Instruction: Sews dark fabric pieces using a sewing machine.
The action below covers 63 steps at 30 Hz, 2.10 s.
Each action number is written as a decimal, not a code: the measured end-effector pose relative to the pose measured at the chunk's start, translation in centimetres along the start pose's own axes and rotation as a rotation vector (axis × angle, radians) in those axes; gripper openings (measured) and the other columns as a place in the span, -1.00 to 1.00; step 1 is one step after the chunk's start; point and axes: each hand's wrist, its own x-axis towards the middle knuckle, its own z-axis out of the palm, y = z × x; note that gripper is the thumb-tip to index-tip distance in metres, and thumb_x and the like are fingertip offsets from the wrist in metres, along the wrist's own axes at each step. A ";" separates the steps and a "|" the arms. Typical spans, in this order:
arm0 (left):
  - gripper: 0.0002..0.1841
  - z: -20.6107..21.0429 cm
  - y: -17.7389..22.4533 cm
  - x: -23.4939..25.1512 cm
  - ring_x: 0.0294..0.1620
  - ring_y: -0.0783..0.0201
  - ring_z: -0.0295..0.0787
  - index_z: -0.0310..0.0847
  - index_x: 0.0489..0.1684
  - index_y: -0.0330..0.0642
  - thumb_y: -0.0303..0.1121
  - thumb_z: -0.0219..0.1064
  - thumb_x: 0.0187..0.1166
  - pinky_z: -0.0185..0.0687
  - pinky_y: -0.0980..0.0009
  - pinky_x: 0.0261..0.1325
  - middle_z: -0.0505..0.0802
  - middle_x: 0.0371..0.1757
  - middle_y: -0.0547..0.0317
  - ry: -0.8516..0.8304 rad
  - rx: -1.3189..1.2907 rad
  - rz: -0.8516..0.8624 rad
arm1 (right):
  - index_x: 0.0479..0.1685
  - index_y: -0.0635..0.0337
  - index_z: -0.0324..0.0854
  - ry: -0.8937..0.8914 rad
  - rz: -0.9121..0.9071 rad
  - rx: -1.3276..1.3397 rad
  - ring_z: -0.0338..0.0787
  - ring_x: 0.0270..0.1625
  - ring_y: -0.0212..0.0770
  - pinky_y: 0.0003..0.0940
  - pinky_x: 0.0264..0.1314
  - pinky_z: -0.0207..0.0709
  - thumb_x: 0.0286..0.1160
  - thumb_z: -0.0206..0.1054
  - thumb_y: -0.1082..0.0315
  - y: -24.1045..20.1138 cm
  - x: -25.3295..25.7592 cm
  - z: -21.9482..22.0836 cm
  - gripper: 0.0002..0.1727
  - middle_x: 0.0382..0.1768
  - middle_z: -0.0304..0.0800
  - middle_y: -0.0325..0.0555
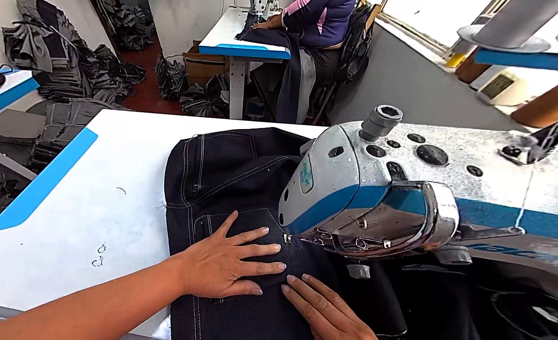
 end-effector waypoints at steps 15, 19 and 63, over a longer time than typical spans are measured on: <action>-0.47 -0.5 -0.9 0.9 0.91 -0.01 -0.02 0.48 0.66 0.39 0.17 -0.13 0.81 -0.45 -0.60 0.68 0.42 0.79 0.41 0.002 -0.010 -0.052 | 0.33 0.06 0.75 0.082 -0.012 -0.029 0.67 0.55 -0.09 -0.34 0.65 0.41 0.67 0.10 0.54 1.4 1.3 0.7 -0.58 0.39 0.80 -0.14; -0.48 -0.5 -1.1 1.0 0.91 -0.03 0.00 0.51 0.64 0.40 0.15 -0.12 0.81 -0.42 -0.61 0.68 0.44 0.78 0.41 0.016 -0.005 -0.044 | 0.35 0.07 0.74 0.069 -0.009 -0.027 0.65 0.56 -0.08 -0.34 0.66 0.40 0.66 0.10 0.54 1.5 1.4 0.6 -0.57 0.41 0.79 -0.13; -0.47 -1.5 -4.5 2.8 0.87 -0.02 0.12 0.59 0.56 0.35 0.17 -0.12 0.78 -0.33 -0.61 0.65 0.55 0.71 0.30 0.048 0.101 -0.050 | -0.22 0.07 0.80 0.487 0.481 0.550 0.94 -0.07 -0.46 -0.40 0.10 0.84 0.74 0.05 -0.09 4.2 3.4 -0.4 -0.48 -0.26 0.95 -0.36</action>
